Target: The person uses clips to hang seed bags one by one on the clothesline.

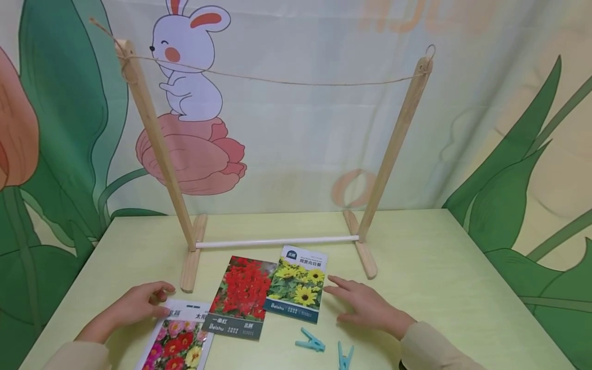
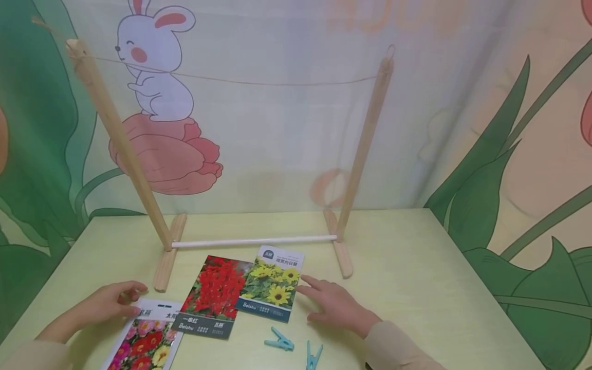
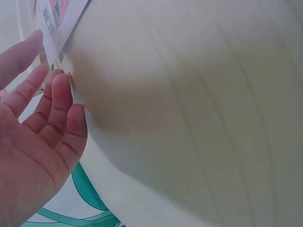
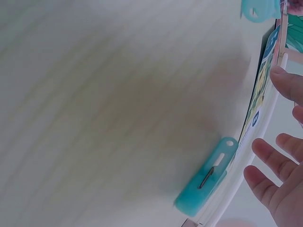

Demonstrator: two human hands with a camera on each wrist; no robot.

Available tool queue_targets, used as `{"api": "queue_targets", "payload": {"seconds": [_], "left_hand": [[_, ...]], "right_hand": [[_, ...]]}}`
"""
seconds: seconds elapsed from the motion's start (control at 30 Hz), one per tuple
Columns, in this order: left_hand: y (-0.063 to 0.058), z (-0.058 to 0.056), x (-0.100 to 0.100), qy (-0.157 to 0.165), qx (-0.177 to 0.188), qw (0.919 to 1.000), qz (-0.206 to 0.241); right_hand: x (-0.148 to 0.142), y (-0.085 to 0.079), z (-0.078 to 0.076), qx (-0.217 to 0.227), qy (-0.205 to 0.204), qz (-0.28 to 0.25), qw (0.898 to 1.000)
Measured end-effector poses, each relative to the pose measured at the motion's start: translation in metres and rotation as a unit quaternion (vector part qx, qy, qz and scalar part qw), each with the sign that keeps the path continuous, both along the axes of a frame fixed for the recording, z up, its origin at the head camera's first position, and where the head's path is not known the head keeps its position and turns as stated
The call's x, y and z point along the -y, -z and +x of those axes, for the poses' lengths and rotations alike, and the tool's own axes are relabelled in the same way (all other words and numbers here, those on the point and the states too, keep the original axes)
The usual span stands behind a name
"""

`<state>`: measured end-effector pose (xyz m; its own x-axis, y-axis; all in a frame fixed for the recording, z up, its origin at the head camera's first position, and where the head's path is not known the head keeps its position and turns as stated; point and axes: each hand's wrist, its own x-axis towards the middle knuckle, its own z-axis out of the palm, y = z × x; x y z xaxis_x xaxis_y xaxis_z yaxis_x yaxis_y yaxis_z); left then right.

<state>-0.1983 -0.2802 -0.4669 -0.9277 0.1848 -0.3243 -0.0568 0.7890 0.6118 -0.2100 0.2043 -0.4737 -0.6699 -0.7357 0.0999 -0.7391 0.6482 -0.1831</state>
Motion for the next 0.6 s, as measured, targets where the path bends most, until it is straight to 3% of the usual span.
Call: {"api": "queue_targets", "payload": {"seconds": [0.2,0.43,0.6], "left_hand": [[0.000,0.000,-0.002,-0.004,0.001,1.0000,-0.001],[0.002,0.000,-0.001,0.001,0.001,0.9999,-0.011],[0.003,0.000,-0.001,0.000,0.000,1.0000,-0.009]], "right_hand": [[0.004,-0.004,0.004,0.043,0.016,0.016,0.999],[0.010,-0.001,0.007,0.041,-0.003,0.026,0.999],[0.014,-0.002,0.011,0.067,0.001,0.039,0.997]]}}
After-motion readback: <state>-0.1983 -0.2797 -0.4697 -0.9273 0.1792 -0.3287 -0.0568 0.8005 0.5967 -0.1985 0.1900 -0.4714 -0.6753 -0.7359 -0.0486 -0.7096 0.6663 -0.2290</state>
